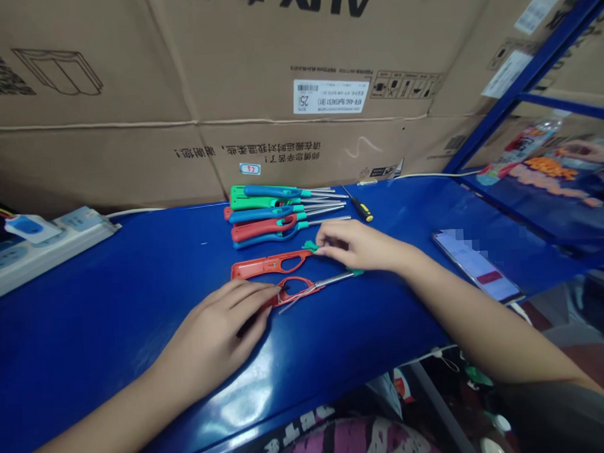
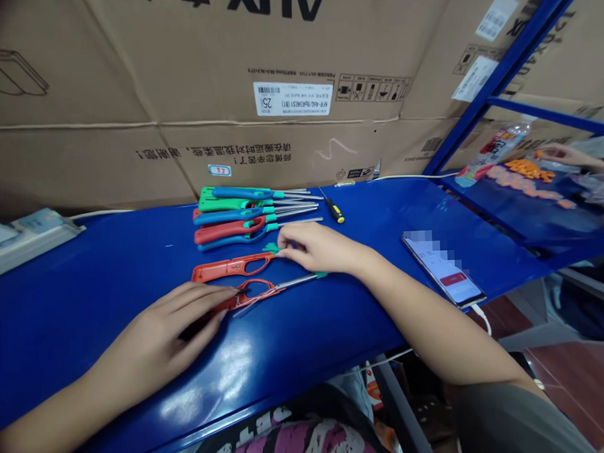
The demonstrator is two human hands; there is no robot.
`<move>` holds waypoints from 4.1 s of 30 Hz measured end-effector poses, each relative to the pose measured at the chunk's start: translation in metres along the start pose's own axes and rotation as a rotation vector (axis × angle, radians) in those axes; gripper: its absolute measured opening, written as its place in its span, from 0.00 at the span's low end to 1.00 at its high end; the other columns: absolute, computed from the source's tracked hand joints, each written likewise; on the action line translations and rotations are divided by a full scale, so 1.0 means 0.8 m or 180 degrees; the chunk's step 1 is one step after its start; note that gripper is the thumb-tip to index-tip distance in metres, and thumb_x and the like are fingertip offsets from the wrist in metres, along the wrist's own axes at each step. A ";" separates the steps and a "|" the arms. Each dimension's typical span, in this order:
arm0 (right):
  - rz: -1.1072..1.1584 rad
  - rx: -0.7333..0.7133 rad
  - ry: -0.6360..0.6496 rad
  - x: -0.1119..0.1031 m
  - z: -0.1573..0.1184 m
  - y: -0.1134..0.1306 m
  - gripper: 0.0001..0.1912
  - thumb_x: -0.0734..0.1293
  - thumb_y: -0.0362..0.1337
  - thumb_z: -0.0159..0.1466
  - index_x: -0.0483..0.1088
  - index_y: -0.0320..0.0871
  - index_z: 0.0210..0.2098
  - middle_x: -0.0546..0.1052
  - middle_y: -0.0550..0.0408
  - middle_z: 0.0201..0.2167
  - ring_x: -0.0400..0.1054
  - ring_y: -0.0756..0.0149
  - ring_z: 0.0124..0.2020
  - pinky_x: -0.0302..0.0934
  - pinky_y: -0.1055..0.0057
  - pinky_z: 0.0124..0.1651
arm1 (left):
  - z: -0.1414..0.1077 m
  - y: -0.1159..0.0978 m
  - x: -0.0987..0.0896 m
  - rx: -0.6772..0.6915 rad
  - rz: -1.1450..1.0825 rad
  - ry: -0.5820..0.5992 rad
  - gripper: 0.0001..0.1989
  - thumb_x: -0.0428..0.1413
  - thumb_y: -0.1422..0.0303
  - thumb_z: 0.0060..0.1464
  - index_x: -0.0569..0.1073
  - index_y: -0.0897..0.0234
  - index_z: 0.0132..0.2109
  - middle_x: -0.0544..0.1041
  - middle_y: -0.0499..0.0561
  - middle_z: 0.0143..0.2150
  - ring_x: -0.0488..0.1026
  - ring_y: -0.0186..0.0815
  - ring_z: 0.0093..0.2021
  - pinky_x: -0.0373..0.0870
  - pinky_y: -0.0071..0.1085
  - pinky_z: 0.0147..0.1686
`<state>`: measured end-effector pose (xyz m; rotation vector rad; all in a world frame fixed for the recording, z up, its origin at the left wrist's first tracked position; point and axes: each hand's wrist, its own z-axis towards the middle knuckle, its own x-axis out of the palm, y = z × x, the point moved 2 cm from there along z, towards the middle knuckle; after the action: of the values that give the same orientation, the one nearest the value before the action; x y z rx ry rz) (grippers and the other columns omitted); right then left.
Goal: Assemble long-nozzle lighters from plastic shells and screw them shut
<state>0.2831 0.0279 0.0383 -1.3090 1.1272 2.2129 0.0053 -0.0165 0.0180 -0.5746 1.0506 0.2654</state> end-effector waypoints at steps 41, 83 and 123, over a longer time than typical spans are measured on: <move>-0.0120 -0.0099 0.0539 0.033 -0.010 0.052 0.08 0.62 0.33 0.71 0.73 0.41 0.41 0.76 0.50 0.43 0.72 0.63 0.41 0.64 0.67 0.42 | 0.001 0.000 0.011 -0.0906 -0.0905 0.0166 0.12 0.53 0.68 0.67 0.72 0.61 0.56 0.72 0.54 0.51 0.72 0.40 0.52 0.72 0.38 0.52; 0.0091 -0.0448 0.0655 0.048 -0.008 0.054 0.08 0.61 0.33 0.71 0.72 0.42 0.37 0.72 0.52 0.39 0.66 0.68 0.35 0.59 0.71 0.37 | 0.001 0.001 0.015 -0.1093 -0.1251 0.0002 0.17 0.58 0.69 0.63 0.70 0.61 0.58 0.75 0.54 0.50 0.74 0.40 0.50 0.74 0.39 0.52; -0.1032 0.0555 -0.1729 -0.036 -0.005 -0.053 0.11 0.64 0.36 0.66 0.76 0.41 0.45 0.73 0.49 0.39 0.69 0.62 0.34 0.66 0.64 0.38 | -0.001 0.010 0.015 -0.0495 -0.0473 0.0004 0.11 0.54 0.62 0.68 0.77 0.61 0.48 0.76 0.51 0.41 0.75 0.36 0.40 0.69 0.31 0.39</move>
<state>0.3268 0.0542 0.0422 -0.6915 0.8093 1.9948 0.0065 -0.0110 0.0049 -0.7894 0.9883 0.2172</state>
